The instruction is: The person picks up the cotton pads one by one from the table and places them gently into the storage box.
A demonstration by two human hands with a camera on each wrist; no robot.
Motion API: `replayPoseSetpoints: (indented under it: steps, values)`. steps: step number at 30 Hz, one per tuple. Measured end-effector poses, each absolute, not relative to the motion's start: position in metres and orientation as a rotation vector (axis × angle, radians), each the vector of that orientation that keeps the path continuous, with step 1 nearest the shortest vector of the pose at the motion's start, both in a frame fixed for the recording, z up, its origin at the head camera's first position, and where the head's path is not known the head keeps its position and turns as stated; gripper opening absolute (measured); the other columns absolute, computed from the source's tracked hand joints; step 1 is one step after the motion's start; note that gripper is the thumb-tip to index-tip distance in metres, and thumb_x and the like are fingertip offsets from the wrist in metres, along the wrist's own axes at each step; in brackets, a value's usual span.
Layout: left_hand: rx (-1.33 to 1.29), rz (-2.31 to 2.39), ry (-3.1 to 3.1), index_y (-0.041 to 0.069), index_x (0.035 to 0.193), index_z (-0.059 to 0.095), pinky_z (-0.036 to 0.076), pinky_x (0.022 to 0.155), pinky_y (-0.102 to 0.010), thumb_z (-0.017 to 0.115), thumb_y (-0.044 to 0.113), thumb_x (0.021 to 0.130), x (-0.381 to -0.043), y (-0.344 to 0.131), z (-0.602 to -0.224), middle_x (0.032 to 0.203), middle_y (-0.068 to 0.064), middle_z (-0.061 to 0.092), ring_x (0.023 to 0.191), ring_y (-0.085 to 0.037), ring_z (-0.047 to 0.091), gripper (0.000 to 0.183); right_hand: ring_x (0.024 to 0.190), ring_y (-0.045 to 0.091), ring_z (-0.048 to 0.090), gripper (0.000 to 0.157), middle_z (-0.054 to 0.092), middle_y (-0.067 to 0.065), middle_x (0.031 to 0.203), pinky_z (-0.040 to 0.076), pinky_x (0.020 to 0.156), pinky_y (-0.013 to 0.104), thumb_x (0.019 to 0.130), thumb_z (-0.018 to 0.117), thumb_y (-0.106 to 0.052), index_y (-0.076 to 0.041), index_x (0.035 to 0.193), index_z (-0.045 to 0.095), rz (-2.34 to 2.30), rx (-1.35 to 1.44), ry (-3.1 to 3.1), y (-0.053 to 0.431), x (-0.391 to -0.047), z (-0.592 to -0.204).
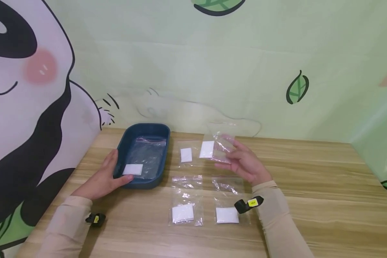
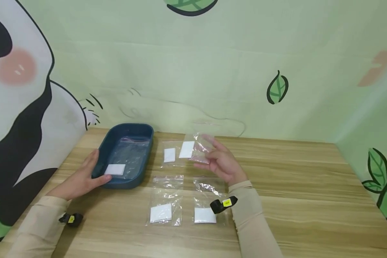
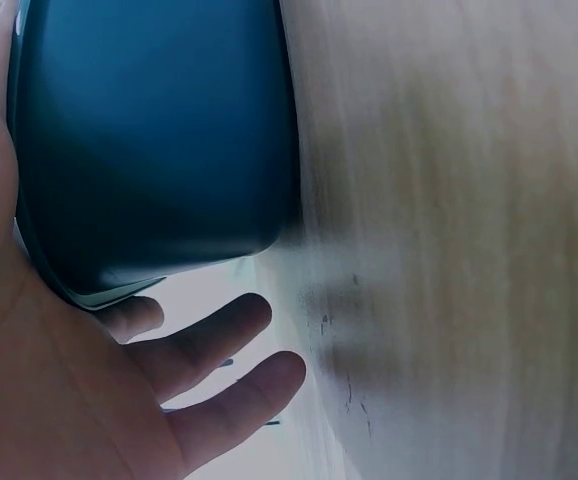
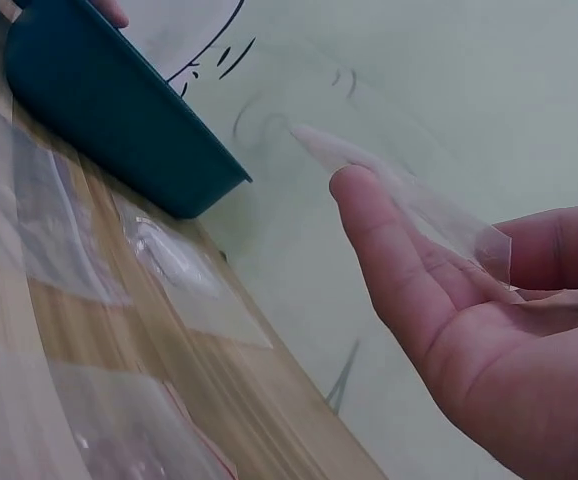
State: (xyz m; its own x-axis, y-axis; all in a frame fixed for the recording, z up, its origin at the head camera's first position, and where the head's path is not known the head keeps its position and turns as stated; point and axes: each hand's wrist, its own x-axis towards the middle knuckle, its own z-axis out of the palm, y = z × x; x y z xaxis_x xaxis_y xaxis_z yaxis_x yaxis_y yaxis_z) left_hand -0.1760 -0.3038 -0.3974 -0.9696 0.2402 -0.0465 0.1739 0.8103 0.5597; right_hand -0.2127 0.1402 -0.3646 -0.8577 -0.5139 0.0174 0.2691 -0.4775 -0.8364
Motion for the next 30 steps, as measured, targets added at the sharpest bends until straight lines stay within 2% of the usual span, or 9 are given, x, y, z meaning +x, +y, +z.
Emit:
replayPoseSetpoints:
  steps: [15, 24, 26, 30]
  values:
    - [0.321, 0.858, 2.891, 0.005, 0.149, -0.012, 0.017, 0.105, -0.06, 0.058, 0.064, 0.082, -0.181, -0.294, -0.401, 0.155, -0.014, -0.014, 0.138, -0.044, 0.007, 0.113, 0.122, 0.042, 0.044, 0.065, 0.026, 0.016, 0.151, 0.032, 0.097, 0.06, 0.091, 0.028, 0.015, -0.01, 0.15, 0.022, -2.306, -0.427, 1.197, 0.093, -0.22, -0.354]
    - [0.316, 0.862, 2.884, 0.005, 0.149, -0.011, 0.017, 0.105, -0.06, 0.06, 0.061, 0.083, -0.187, -0.283, -0.402, 0.155, -0.017, -0.012, 0.137, -0.045, 0.01, 0.112, 0.115, 0.045, 0.05, 0.065, 0.028, 0.016, 0.15, 0.035, 0.095, 0.059, 0.091, 0.029, 0.013, -0.011, 0.15, 0.023, -2.252, -0.412, 1.212, 0.066, -0.226, -0.352]
    - [0.313, 0.858, 2.884, 0.005, 0.149, -0.011, 0.018, 0.105, -0.06, 0.06, 0.061, 0.083, -0.188, -0.281, -0.402, 0.155, -0.018, -0.011, 0.137, -0.046, 0.01, 0.113, 0.113, 0.044, 0.051, 0.065, 0.029, 0.018, 0.149, 0.033, 0.096, 0.06, 0.09, 0.029, 0.014, -0.011, 0.15, 0.024, -2.241, -0.41, 1.209, 0.06, -0.227, -0.353]
    - [0.306, 0.855, 2.881, 0.005, 0.149, -0.011, 0.018, 0.105, -0.06, 0.061, 0.061, 0.082, -0.19, -0.277, -0.402, 0.155, -0.019, -0.01, 0.137, -0.046, 0.011, 0.113, 0.105, 0.037, 0.058, 0.066, 0.031, 0.017, 0.148, 0.038, 0.094, 0.057, 0.089, 0.029, 0.015, -0.012, 0.15, 0.025, -2.219, -0.408, 1.212, 0.047, -0.228, -0.356]
